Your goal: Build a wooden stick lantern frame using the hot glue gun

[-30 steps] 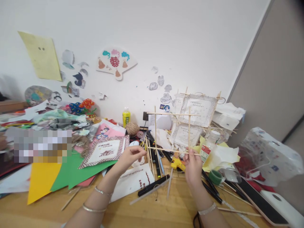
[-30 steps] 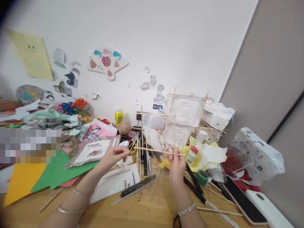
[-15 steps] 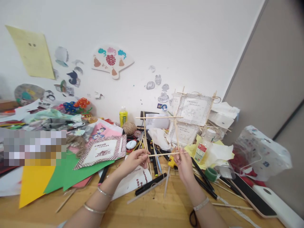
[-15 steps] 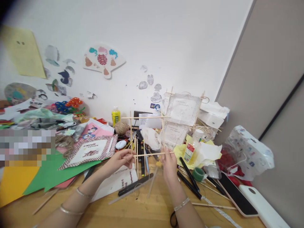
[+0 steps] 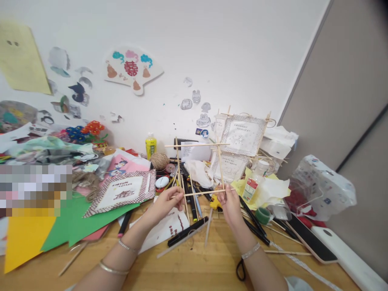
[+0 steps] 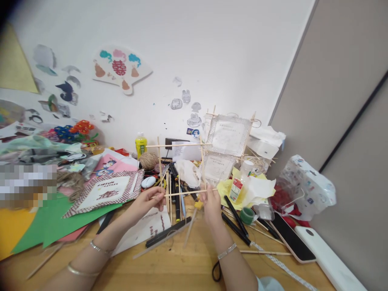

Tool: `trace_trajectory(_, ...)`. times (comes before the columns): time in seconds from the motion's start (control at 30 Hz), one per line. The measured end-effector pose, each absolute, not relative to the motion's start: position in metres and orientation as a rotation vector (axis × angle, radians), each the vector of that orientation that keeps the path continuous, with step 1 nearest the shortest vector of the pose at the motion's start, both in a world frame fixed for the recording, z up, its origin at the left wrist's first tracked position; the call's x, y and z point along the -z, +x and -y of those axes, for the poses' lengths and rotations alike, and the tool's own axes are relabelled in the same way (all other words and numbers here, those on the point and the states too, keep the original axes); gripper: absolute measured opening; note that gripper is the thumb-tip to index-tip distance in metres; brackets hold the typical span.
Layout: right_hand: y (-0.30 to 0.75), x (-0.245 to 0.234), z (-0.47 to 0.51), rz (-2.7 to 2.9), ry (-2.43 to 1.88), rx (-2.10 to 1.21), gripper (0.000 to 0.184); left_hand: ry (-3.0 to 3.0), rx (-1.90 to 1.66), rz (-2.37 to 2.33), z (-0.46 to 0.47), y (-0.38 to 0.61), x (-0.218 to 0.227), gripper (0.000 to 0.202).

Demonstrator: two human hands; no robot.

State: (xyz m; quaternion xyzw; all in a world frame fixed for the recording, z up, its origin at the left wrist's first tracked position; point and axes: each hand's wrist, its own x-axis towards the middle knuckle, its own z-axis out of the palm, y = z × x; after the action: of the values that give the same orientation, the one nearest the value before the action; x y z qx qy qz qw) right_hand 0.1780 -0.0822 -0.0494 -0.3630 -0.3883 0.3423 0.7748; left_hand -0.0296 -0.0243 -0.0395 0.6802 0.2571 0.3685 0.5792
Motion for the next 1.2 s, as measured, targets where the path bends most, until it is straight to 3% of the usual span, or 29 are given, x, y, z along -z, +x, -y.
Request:
trace_trajectory(0.27,0.178,0.051,0.083,0.809,-0.843,-0.840,0.038,1.431,-0.877,-0.772,0.026,-0.027,0.038,0.034)
trace_trajectory(0.5,0.188,0.057,0.079,0.784,-0.828,-0.892,0.035,1.685,-0.870,-0.798,0.024,-0.035,0.035,0.037)
trace_trajectory(0.67,0.195,0.059,0.079,0.810,-0.896,-0.950,0.036,1.271,-1.282,-0.696,0.012,-0.049,0.025,0.050)
trace_trajectory(0.77,0.193,0.058,0.080,0.854,-0.932,-1.006,0.038,1.157,-1.417,-0.635,0.006,-0.060,0.021,0.042)
trace_trajectory(0.97,0.194,0.050,0.084,0.787,-0.790,-1.035,0.037,1.217,-1.308,-0.735,0.004,-0.070,0.020,0.032)
trace_trajectory(1.07,0.196,0.046,0.085,0.811,-0.748,-1.044,0.043,1.068,-1.364,-0.722,0.003,-0.067,0.021,0.031)
trace_trajectory(1.2,0.192,0.046,0.085,0.915,-0.776,-1.120,0.067,0.892,-1.422,-0.649,0.001,-0.062,0.024,0.023)
